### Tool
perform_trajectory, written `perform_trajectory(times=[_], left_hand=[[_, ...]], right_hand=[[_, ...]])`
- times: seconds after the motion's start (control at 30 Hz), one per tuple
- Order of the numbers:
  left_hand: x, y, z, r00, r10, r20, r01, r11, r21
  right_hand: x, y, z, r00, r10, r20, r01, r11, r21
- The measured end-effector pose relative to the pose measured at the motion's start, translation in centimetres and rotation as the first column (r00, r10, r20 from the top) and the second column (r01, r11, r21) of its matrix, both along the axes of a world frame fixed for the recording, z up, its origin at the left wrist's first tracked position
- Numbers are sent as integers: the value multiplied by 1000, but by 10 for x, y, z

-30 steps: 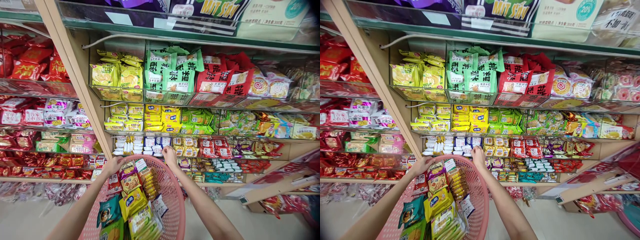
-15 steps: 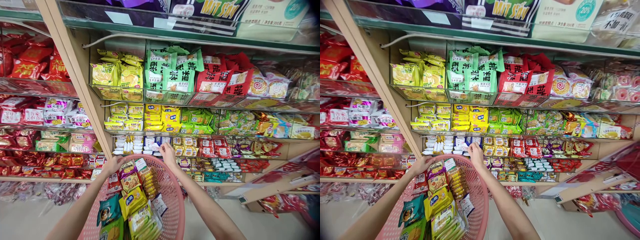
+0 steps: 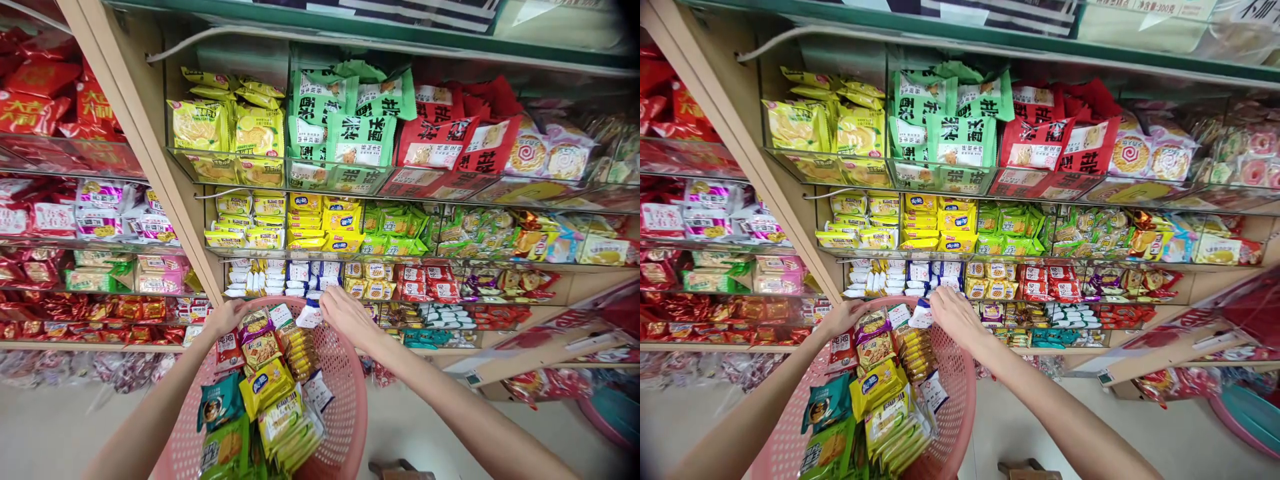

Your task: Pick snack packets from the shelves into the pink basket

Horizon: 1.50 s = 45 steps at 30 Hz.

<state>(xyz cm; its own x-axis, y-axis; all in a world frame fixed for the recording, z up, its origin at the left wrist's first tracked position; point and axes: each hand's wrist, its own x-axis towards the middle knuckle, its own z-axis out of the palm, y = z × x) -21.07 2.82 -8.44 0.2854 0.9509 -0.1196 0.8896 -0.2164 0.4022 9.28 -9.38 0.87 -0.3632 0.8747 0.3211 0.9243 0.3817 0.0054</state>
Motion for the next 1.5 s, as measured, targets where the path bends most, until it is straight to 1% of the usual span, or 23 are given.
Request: perform_trajectory(times=[0.07, 0.17, 0.23, 0.3, 0.47, 0.6, 0.73, 0.97, 1.07, 1.17, 1.33, 1.37, 1.5], left_hand=[[0, 0, -1, 1000, -3, -20, 3, 1000, 4], [0, 0, -1, 1000, 0, -25, 0, 1000, 0], [1, -1, -1, 1000, -4, -22, 4, 1000, 8], [1, -1, 0, 1000, -8, -24, 8, 1000, 15], [0, 0, -4, 1000, 7, -31, -6, 1000, 7], [-1, 2, -7, 999, 23, -35, -23, 1000, 0], [0, 0, -3, 999, 26, -39, -26, 1000, -8], [1, -1, -1, 999, 22, -27, -23, 1000, -13], [1, -1, -1, 1000, 24, -17, -25, 1000, -18], [1, -1, -1, 999, 35, -21, -35, 999, -14], [2, -2, 0, 999, 46, -29, -47, 999, -13], [2, -2, 1, 999, 45, -30, -45, 999, -11], [2, -2, 1, 998, 40, -39, -40, 999, -10]], right_hand=[[1, -8, -3, 997, 49, 56, -47, 998, -41], [4, -17, -13, 981, 158, 109, -137, 974, -179], [6, -22, -19, 968, 213, 131, -169, 944, -285], [7, -26, -24, 961, 242, 135, -177, 912, -371], [2, -33, -33, 941, 318, 113, -216, 825, -523], [-2, -30, -41, 940, 340, 40, -249, 759, -602], [-6, -20, -53, 948, 319, -8, -245, 713, -657], [-24, -6, -75, 948, 318, 1, -216, 644, -734], [-30, -3, -81, 925, 379, 35, -225, 617, -754], [-34, 0, -85, 906, 418, 72, -226, 618, -753], [-39, -4, -94, 892, 422, 162, -218, 716, -663], [-40, -6, -95, 889, 425, 170, -223, 727, -650], [-41, -12, -99, 885, 437, 163, -249, 738, -627]])
